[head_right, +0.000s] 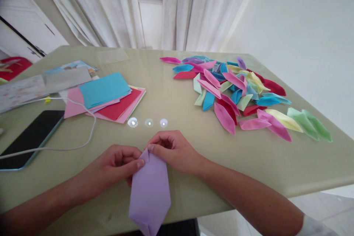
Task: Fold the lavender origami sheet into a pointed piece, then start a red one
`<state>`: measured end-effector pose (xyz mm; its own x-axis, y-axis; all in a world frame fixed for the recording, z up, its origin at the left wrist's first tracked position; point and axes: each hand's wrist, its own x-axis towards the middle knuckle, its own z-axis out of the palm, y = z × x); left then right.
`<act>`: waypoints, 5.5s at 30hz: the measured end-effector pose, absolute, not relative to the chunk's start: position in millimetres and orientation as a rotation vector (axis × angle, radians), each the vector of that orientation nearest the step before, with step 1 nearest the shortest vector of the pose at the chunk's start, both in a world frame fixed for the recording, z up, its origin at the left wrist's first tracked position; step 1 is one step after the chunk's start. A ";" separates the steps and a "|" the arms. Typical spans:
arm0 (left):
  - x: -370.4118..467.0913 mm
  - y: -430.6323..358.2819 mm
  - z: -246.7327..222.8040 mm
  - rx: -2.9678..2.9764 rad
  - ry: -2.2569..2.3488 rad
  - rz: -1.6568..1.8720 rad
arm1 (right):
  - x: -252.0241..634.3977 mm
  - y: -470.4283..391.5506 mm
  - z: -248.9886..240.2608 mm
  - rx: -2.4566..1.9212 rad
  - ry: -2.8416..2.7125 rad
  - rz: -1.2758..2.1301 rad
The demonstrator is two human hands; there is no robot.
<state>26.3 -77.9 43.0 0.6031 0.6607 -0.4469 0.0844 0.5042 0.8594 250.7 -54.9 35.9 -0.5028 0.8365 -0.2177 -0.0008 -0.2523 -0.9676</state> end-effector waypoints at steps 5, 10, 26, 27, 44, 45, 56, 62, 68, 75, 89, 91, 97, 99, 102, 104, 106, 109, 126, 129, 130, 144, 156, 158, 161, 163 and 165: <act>24.2 -77.8 41.6 1.001 0.871 0.369 | 249.8 -57.5 36.0 -1.072 -1.429 1.808; 23.2 -77.4 41.4 1.017 0.872 0.339 | 251.1 -57.2 37.3 -1.059 -1.424 1.815; 24.3 -78.3 39.1 1.015 0.837 0.349 | 251.1 -58.2 35.8 -1.095 -1.484 1.765; 24.7 -78.1 39.4 1.025 0.841 0.357 | 251.1 -57.7 36.0 -1.096 -1.488 1.756; 28.2 -79.1 38.5 1.120 0.874 0.410 | 252.6 -57.1 39.7 -1.106 -1.621 1.597; 28.5 -79.0 38.7 1.120 0.876 0.414 | 252.4 -57.7 39.4 -1.106 -1.622 1.585; 18.2 -75.6 31.6 0.991 0.800 0.621 | 263.2 -36.0 38.1 -1.251 -1.269 1.367; 21.1 -76.1 32.2 1.051 0.880 0.632 | 264.4 -28.3 30.5 -1.274 -1.167 1.322; 27.7 -79.0 32.7 1.075 0.991 0.643 | 262.0 -35.7 34.9 -1.169 -1.180 1.473; 22.5 -74.7 32.4 1.124 1.050 0.643 | 263.4 -34.9 33.2 -1.179 -1.239 1.416; 25.7 -68.7 22.1 1.089 0.896 1.007 | 243.7 -37.7 57.4 -1.096 -1.957 1.172; 24.5 -67.3 20.8 1.091 0.915 1.057 | 243.0 -33.2 70.1 -1.102 -2.098 1.100; 18.9 -60.6 12.9 1.016 1.037 1.212 | 253.8 -9.9 50.3 -1.022 -1.922 1.287; 18.1 -60.3 13.2 1.025 1.049 1.207 | 259.0 -7.5 36.4 -1.067 -1.713 1.289; 17.4 -61.5 17.3 1.082 1.073 1.198 | 264.7 -6.0 26.1 -1.075 -1.520 1.234; 16.0 -62.3 19.9 1.148 1.107 1.185 | 266.0 -4.4 24.5 -1.069 -1.418 1.244; 13.6 -62.5 20.4 1.215 1.148 1.197 | 265.5 -2.6 23.7 -1.069 -1.337 1.274; 9.4 -62.1 17.8 1.256 1.186 1.265 | 263.3 -1.6 21.3 -1.073 -1.277 1.304; 2.2 -68.1 12.7 1.485 0.868 1.146 | 259.6 0.2 14.2 -1.044 -1.134 1.404; -0.5 -70.0 15.3 1.684 0.881 1.092 | 260.0 0.2 16.2 -1.068 -1.211 1.435; -1.4 -70.5 15.9 1.729 0.881 1.093 | 260.3 -0.2 17.3 -1.078 -1.242 1.443; -1.6 -69.8 25.2 1.987 0.893 1.060 | 263.0 -13.7 39.2 -0.933 -1.790 1.179; -0.8 -72.2 19.0 1.867 0.996 0.966 | 259.6 -27.8 54.6 -0.606 -2.014 1.220; -1.1 -71.9 19.2 1.854 0.982 0.975 | 259.5 -27.9 57.3 -0.595 -2.049 1.200; -1.2 -71.2 20.7 1.866 0.928 0.996 | 259.2 -29.0 61.5 -0.556 -2.098 1.164; -0.8 -70.8 21.1 1.869 0.920 1.012 | 258.1 -30.5 63.3 -0.530 -2.134 1.135; 0.1 -70.9 19.9 1.831 0.943 1.032 | 256.2 -32.6 63.8 -0.500 -2.150 1.102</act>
<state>0.1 -70.9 19.9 0.3853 0.8762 0.2896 0.2102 -0.3889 0.8970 256.2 -32.6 63.8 -0.7080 0.5934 0.3828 0.0358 0.5716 -0.8198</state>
